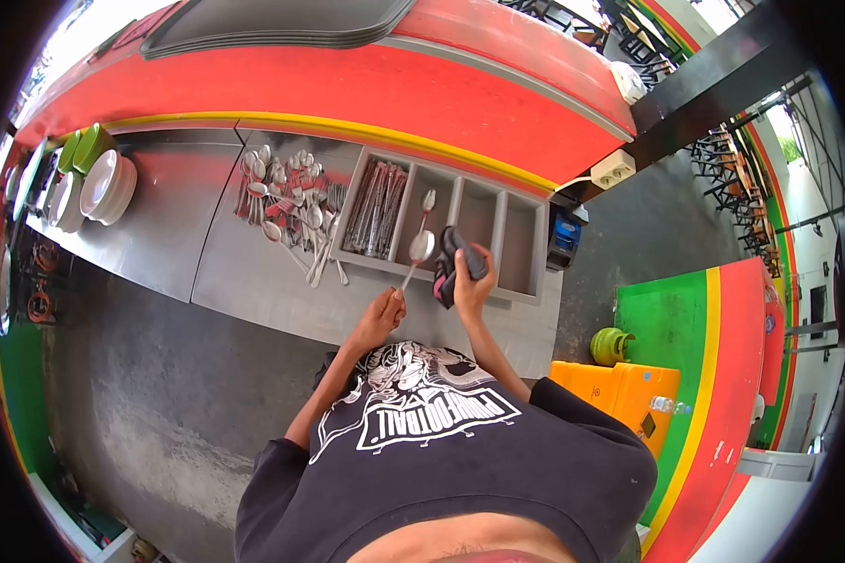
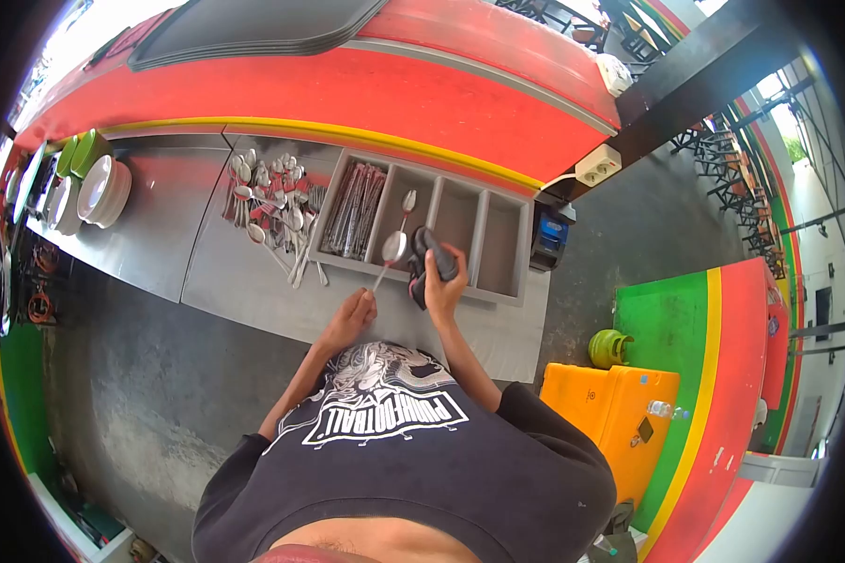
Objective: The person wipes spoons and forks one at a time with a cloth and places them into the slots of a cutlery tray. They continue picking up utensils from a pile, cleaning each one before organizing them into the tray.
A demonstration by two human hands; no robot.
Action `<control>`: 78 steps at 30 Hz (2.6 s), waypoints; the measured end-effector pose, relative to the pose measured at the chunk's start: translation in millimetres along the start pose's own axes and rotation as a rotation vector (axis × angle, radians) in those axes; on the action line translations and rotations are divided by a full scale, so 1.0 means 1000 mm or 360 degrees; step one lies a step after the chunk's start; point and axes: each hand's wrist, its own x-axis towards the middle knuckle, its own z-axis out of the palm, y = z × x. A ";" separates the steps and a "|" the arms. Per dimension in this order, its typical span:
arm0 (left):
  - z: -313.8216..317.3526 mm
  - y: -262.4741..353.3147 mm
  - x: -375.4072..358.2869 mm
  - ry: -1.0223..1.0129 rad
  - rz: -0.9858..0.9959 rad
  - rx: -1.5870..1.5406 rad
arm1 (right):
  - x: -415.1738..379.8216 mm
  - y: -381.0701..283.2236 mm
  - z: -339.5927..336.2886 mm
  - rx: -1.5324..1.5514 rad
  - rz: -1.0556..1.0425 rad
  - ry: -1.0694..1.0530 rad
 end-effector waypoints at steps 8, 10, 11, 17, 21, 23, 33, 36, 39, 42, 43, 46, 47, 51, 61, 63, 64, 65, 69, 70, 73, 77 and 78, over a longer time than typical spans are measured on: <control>0.000 -0.031 0.060 0.0290 0.0015 0.0563 | -0.061 0.039 -0.024 -0.0348 -0.0079 -0.0740; 0.005 -0.025 0.074 0.0342 -0.0036 0.0691 | -0.067 0.057 -0.028 -0.0541 -0.0179 -0.0847; 0.008 -0.020 0.080 0.0342 -0.0085 0.0746 | -0.070 0.064 -0.030 -0.0578 -0.0229 -0.0888; 0.009 -0.016 0.115 0.0289 -0.0287 0.0853 | -0.066 0.077 -0.023 -0.0807 -0.0369 -0.0790; 0.006 -0.012 0.127 0.0237 -0.0446 0.0938 | -0.063 0.081 -0.020 -0.0846 -0.0383 -0.0738; 0.004 -0.013 0.135 0.0219 -0.0459 0.1055 | -0.063 0.082 -0.021 -0.0843 -0.0363 -0.0743; 0.003 -0.011 0.131 0.0286 -0.0312 0.0831 | -0.061 0.083 -0.020 -0.0850 -0.0319 -0.0740; 0.003 -0.010 0.114 0.0234 -0.0081 0.0554 | -0.061 0.082 -0.021 -0.0853 -0.0312 -0.0731; -0.010 -0.029 0.094 0.0222 0.0024 0.0340 | -0.060 0.081 -0.021 -0.0843 -0.0322 -0.0695; -0.040 -0.050 0.062 0.0321 -0.0057 0.0352 | -0.061 0.079 -0.020 -0.0784 -0.0305 -0.0705; -0.057 -0.066 0.054 0.0463 0.0017 0.0333 | -0.062 0.078 -0.020 -0.0791 -0.0308 -0.0709; -0.087 -0.086 0.036 0.0921 0.0236 0.0454 | -0.062 0.078 -0.020 -0.0824 -0.0315 -0.0705; -0.093 -0.084 0.034 0.1212 0.0307 0.0781 | -0.062 0.079 -0.019 -0.0834 -0.0320 -0.0706; -0.118 -0.077 0.044 0.1687 0.0334 0.1694 | -0.064 0.083 -0.020 -0.0888 -0.0276 -0.0711; -0.160 -0.084 0.049 0.1144 0.0204 0.1511 | -0.064 0.085 -0.018 -0.0969 -0.0305 -0.0619; -0.167 -0.082 0.044 0.0991 0.0246 0.1348 | -0.064 0.086 -0.017 -0.0985 -0.0230 -0.0599; -0.171 -0.080 0.040 0.0925 0.0252 0.1316 | -0.065 0.088 -0.017 -0.0994 -0.0192 -0.0590; -0.173 -0.079 0.038 0.0862 0.0262 0.1280 | -0.066 0.088 -0.015 -0.0959 -0.0142 -0.0557; -0.156 -0.065 0.008 0.0814 -0.0113 0.0406 | -0.077 0.098 -0.021 -0.0664 0.0147 -0.0590; -0.155 -0.066 0.003 0.0881 -0.0060 0.0307 | -0.081 0.097 -0.022 -0.0482 0.0323 -0.0640; -0.139 -0.056 -0.005 0.0948 0.0119 0.0069 | -0.082 0.070 -0.024 -0.0109 0.0681 -0.0788; -0.089 -0.017 -0.011 0.0764 0.0093 0.0014 | -0.076 0.005 -0.012 0.0316 0.0946 -0.0913; -0.074 -0.003 -0.012 0.0678 0.0014 0.0028 | -0.071 -0.008 -0.010 0.0325 0.0893 -0.0964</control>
